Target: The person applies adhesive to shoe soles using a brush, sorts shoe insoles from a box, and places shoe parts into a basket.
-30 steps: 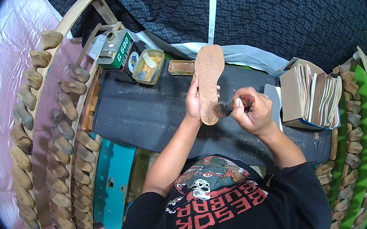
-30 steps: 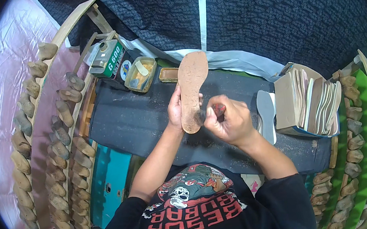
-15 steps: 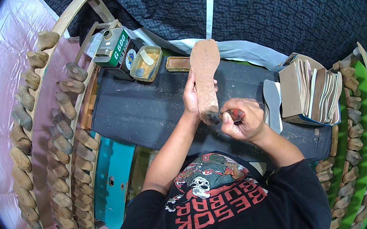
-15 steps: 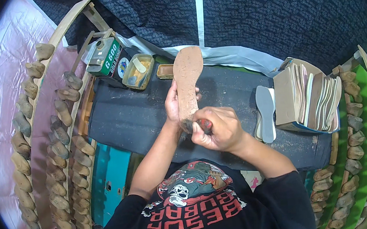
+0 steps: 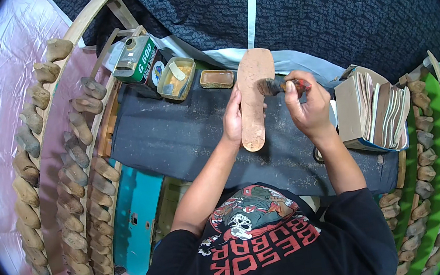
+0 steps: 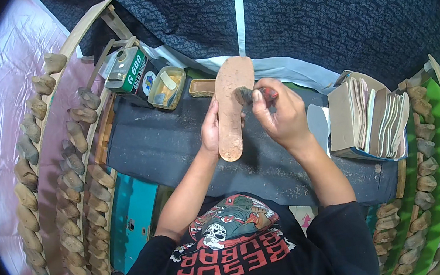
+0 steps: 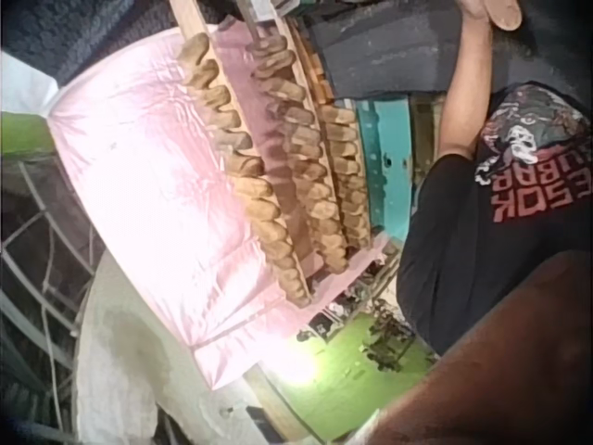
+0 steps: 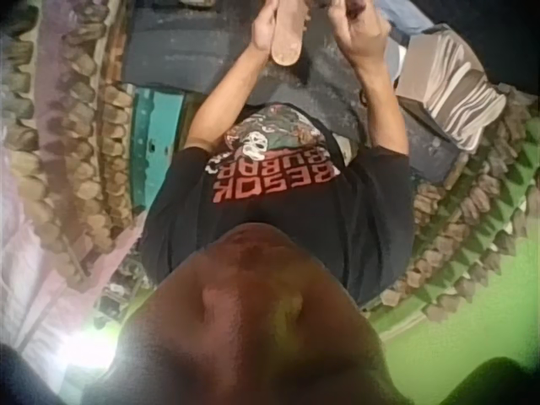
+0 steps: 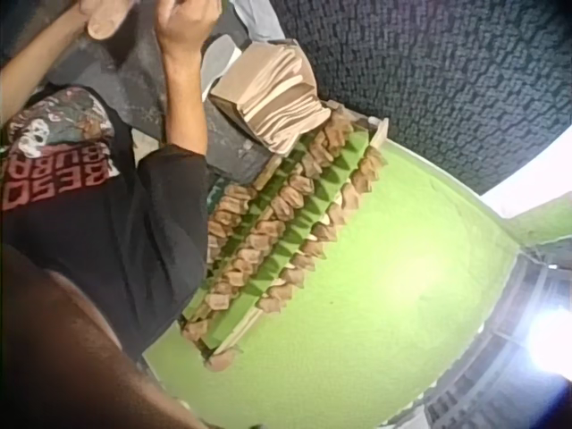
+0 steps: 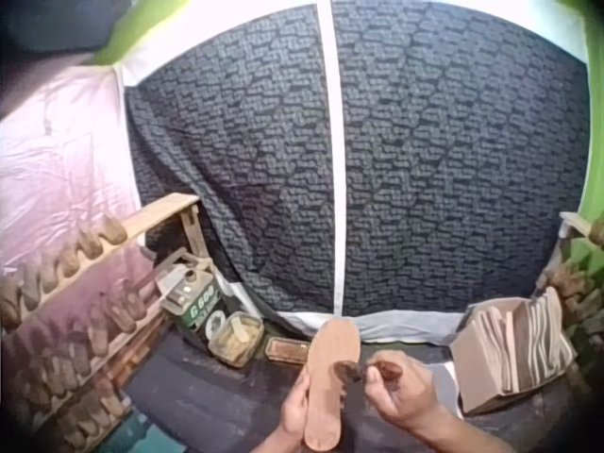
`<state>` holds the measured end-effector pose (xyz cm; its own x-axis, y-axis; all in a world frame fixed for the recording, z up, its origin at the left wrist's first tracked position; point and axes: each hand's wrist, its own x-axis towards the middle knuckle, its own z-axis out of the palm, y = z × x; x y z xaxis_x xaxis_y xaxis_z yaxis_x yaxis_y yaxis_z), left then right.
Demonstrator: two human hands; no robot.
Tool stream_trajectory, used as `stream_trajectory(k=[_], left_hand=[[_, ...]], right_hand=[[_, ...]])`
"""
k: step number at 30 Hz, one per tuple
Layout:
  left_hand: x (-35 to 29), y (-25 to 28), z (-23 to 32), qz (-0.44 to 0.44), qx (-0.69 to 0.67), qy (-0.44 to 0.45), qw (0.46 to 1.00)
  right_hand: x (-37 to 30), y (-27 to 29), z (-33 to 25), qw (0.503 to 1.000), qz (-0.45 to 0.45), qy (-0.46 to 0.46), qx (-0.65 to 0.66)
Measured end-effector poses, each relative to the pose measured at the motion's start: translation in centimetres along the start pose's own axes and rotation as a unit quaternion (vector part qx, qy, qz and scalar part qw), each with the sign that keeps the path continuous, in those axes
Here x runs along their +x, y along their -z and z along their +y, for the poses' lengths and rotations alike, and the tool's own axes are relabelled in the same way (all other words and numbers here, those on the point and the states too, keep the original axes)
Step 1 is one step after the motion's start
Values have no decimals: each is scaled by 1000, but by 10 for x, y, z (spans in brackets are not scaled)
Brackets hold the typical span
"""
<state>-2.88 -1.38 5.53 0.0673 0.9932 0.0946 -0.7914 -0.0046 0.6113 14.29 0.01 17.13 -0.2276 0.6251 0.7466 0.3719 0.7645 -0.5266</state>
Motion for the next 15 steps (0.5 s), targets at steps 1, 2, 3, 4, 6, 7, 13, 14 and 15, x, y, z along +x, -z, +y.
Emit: stream_trajectory(k=[1,2,3,4,6,7,13,14,15], left_hand=[[-1,-1,-1,6,20,-2,1000],[-1,-2,-1,12,41,-4,999],[-1,-2,0,15,33,-12,999],[0,-1,-1,16,33,-12,999],[3,3,-5,26,14,-32,999],[1,5,1,-19,21,-24,999],[-9,7,4,-29,-9,34,999],[-9,7,4,-30,-10,33,999],[-9,7,3,-28,3,27,999]], right_hand=[[-4,-1,1,999,-24,19,-13],[-7,-1,1,998,-48,37,-26],[-12,0,-1,995,-76,62,-15],[-15,-3,-2,991,-70,114,-4],[-21,-2,-11,987,-113,95,59],[-19,-1,-11,987,-113,94,60],[3,3,11,998,-40,48,-8],[3,3,11,998,-40,49,-8],[3,4,11,998,-39,53,-17]])
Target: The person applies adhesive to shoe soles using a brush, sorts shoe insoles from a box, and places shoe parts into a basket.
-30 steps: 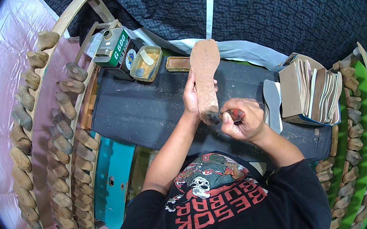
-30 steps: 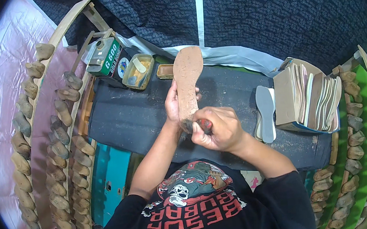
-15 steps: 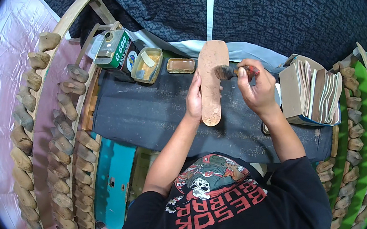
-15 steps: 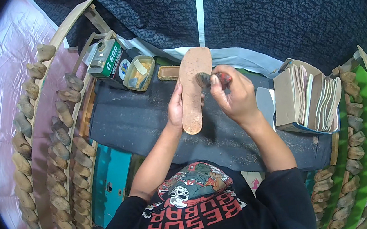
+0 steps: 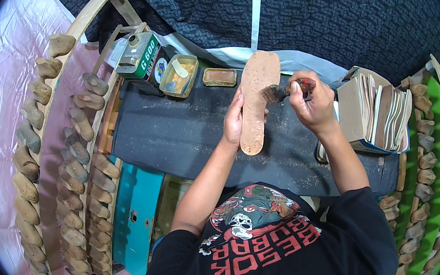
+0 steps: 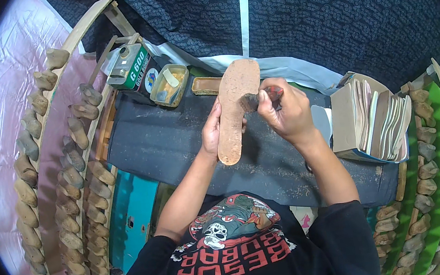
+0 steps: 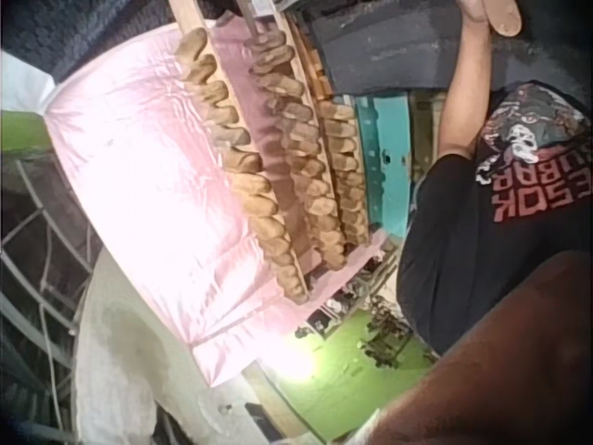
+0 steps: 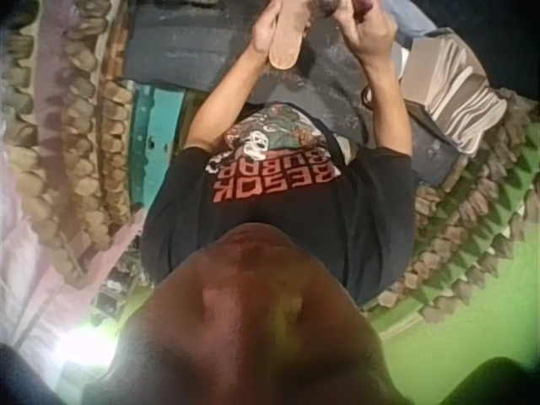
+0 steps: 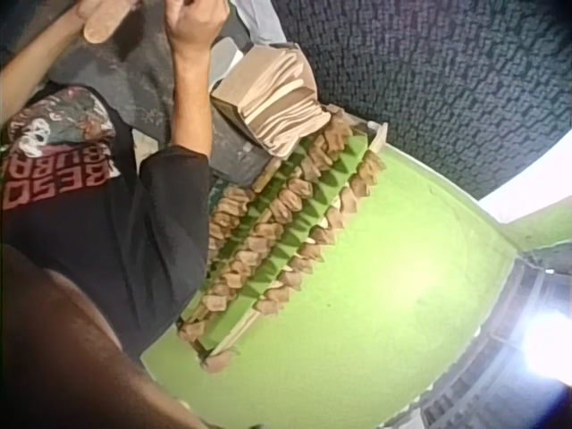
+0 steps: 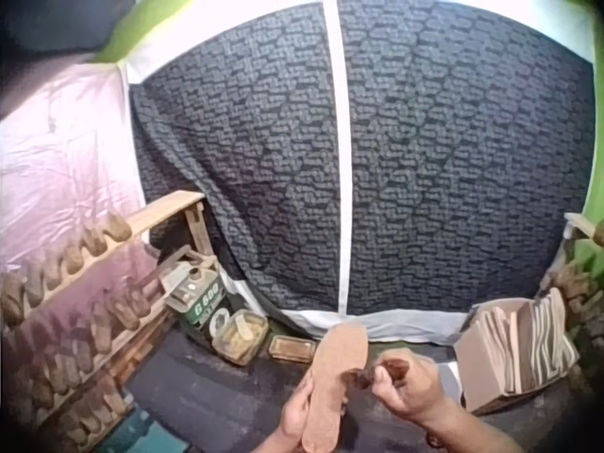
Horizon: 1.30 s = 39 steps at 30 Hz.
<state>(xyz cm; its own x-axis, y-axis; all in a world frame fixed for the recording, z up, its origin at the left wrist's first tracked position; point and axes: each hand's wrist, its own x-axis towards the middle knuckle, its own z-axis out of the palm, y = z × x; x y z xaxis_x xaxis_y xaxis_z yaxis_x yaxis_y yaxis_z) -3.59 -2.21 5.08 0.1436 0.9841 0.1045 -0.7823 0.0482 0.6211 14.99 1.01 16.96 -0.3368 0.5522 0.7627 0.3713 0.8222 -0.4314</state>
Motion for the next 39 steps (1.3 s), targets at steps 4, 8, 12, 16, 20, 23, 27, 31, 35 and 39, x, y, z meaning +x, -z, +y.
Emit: stream_trajectory(k=[4,8,12,16,20,23,27,31,35,39], left_hand=[[6,-4,0,58,10,-68,996],[9,3,4,76,32,-86,993],[10,5,2,80,26,-95,992],[13,2,-6,75,-4,-90,993],[10,-3,-10,79,-11,-77,994],[9,-2,-12,77,-11,-65,995],[9,-7,-15,77,-52,-83,992],[2,-18,-10,39,-29,-73,996],[-6,-15,-20,15,-61,-20,998],[-8,-14,-28,25,-35,-18,999]], right_hand=[[-10,-7,-5,997,-23,74,2],[-28,-9,-26,990,-76,112,47],[-43,-7,-35,987,-97,92,88],[-43,-8,-43,986,-101,93,99],[-36,-10,-40,990,-81,49,106],[-30,-16,-38,993,-52,34,100],[-18,-22,-27,997,-26,-39,58],[0,-28,-20,996,16,-62,54],[12,-34,-4,998,57,-34,22],[22,-34,3,995,73,-66,11]])
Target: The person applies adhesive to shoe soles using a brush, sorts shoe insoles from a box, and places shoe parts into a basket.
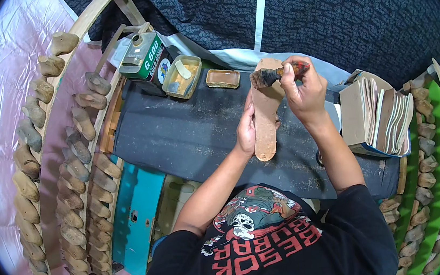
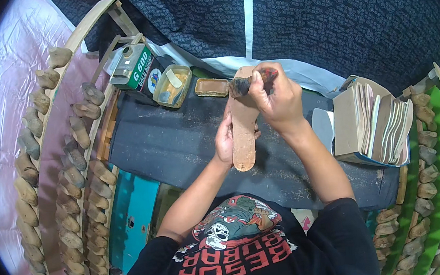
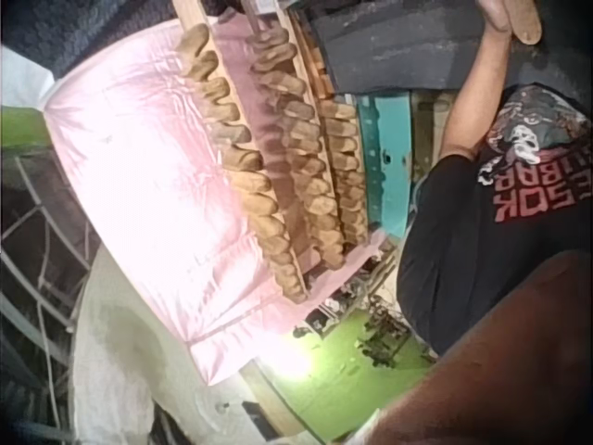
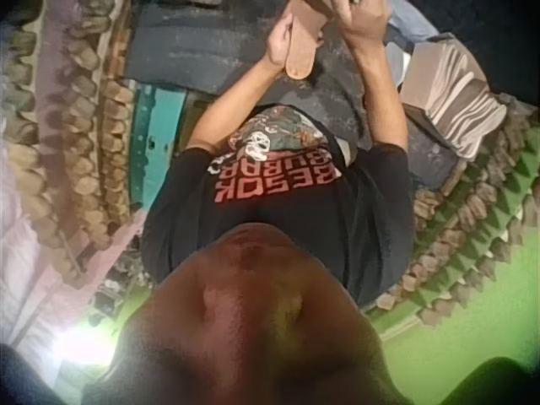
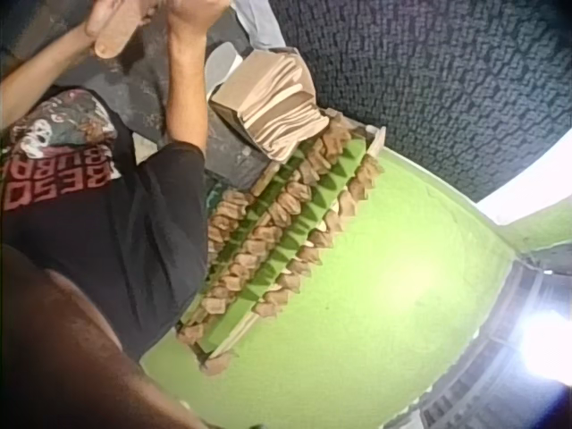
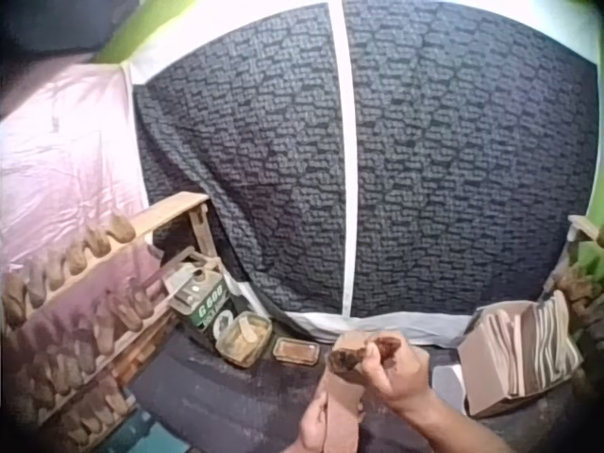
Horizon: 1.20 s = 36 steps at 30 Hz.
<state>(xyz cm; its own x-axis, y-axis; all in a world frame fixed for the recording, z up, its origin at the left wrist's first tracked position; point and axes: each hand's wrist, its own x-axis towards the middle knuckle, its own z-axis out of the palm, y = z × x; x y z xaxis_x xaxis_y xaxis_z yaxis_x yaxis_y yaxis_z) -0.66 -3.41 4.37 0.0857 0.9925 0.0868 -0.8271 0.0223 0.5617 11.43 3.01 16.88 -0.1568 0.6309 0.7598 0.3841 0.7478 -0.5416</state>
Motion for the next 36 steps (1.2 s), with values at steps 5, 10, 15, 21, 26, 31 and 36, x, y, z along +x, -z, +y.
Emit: stream_trajectory(k=[5,10,15,21,26,31,36], left_hand=[[3,-2,9,9,8,3,1000],[8,-1,15,-29,-22,12,999],[2,-1,10,-41,1,26,999],[4,-5,18,-11,22,41,999],[1,8,13,-55,2,41,998],[-7,5,14,-9,22,48,999],[-15,23,17,-21,36,76,996]], right_hand=[[-12,2,-1,999,-27,6,32],[4,6,9,1000,-6,1,19],[12,12,20,999,32,-12,16],[-9,22,13,999,-22,8,27],[4,26,27,1000,-13,-12,8],[-15,28,18,994,-80,72,5],[-21,33,20,997,-74,33,16]])
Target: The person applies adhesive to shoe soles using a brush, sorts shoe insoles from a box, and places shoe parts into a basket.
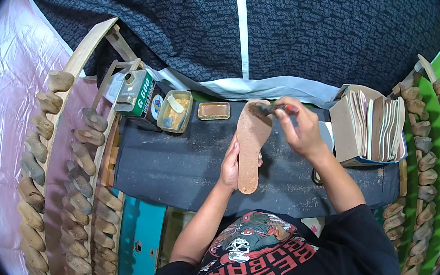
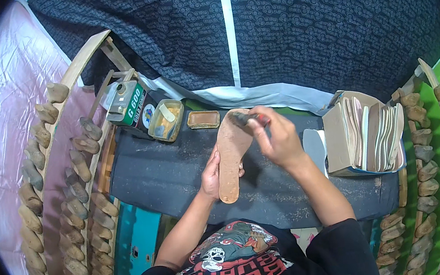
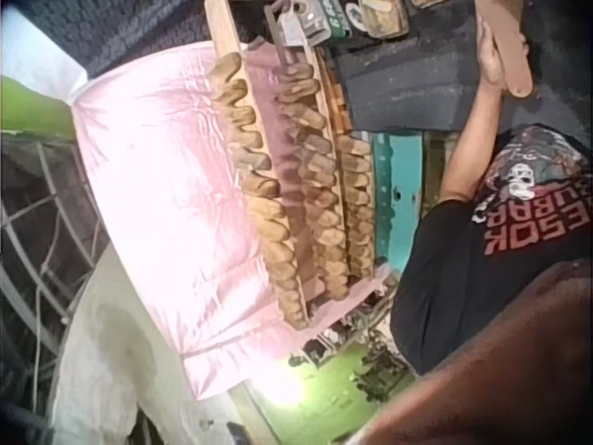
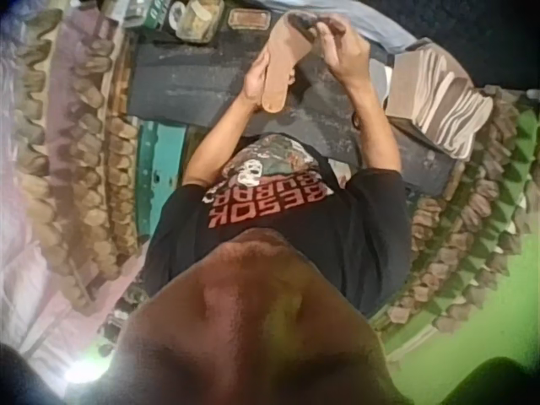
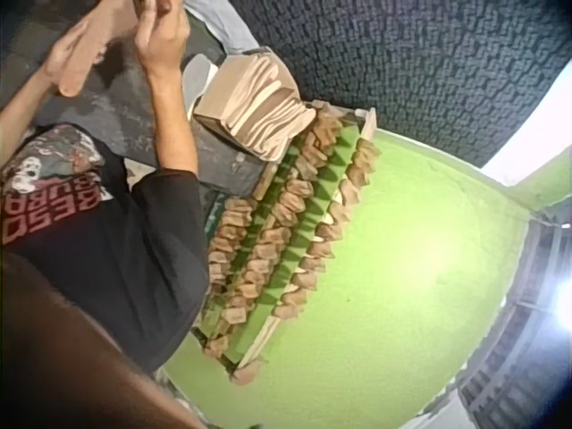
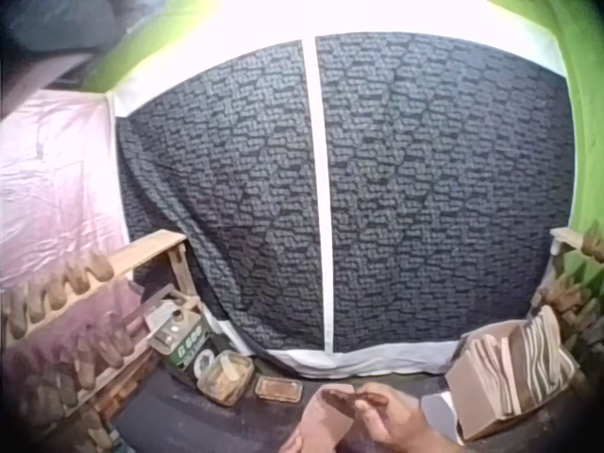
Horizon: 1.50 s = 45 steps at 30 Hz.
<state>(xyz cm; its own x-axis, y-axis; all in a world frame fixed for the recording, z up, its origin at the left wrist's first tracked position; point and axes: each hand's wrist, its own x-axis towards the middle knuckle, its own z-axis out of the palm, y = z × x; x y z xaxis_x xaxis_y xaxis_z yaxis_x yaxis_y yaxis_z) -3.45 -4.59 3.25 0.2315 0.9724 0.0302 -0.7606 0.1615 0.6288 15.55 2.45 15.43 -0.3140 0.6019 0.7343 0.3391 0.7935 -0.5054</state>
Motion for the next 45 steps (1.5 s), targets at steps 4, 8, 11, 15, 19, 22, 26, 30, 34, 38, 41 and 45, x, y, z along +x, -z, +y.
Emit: stream_trajectory(k=[4,8,11,15,19,22,26,30,34,38,41,45], left_hand=[[0,-1,0,-7,-13,-14,1000],[2,7,1,36,-37,-52,997],[-4,29,1,97,-32,-109,989],[-32,61,5,174,-76,-115,975],[-60,83,10,232,-58,-116,964],[-73,88,17,272,-78,-119,952],[-82,94,25,243,-77,-136,957],[-84,95,25,234,-105,-139,957],[-99,89,32,224,-109,-132,959],[-95,101,44,232,-75,-128,961],[-94,100,44,217,-80,-131,964],[-93,98,43,213,-76,-131,965]], right_hand=[[-10,4,-1,999,-13,-47,-10],[-18,-6,0,1000,2,10,17],[-16,-21,24,989,24,-121,81],[-21,-67,72,919,38,-286,270],[-31,-124,123,856,38,-372,358],[-24,-159,141,826,20,-416,380],[-9,-179,163,838,-10,-423,345],[-25,-201,183,780,9,-494,385],[-23,-214,177,770,-3,-514,377],[-12,-213,177,793,-2,-498,350],[-19,-221,172,821,-37,-467,325],[-30,-226,168,795,1,-497,348]])
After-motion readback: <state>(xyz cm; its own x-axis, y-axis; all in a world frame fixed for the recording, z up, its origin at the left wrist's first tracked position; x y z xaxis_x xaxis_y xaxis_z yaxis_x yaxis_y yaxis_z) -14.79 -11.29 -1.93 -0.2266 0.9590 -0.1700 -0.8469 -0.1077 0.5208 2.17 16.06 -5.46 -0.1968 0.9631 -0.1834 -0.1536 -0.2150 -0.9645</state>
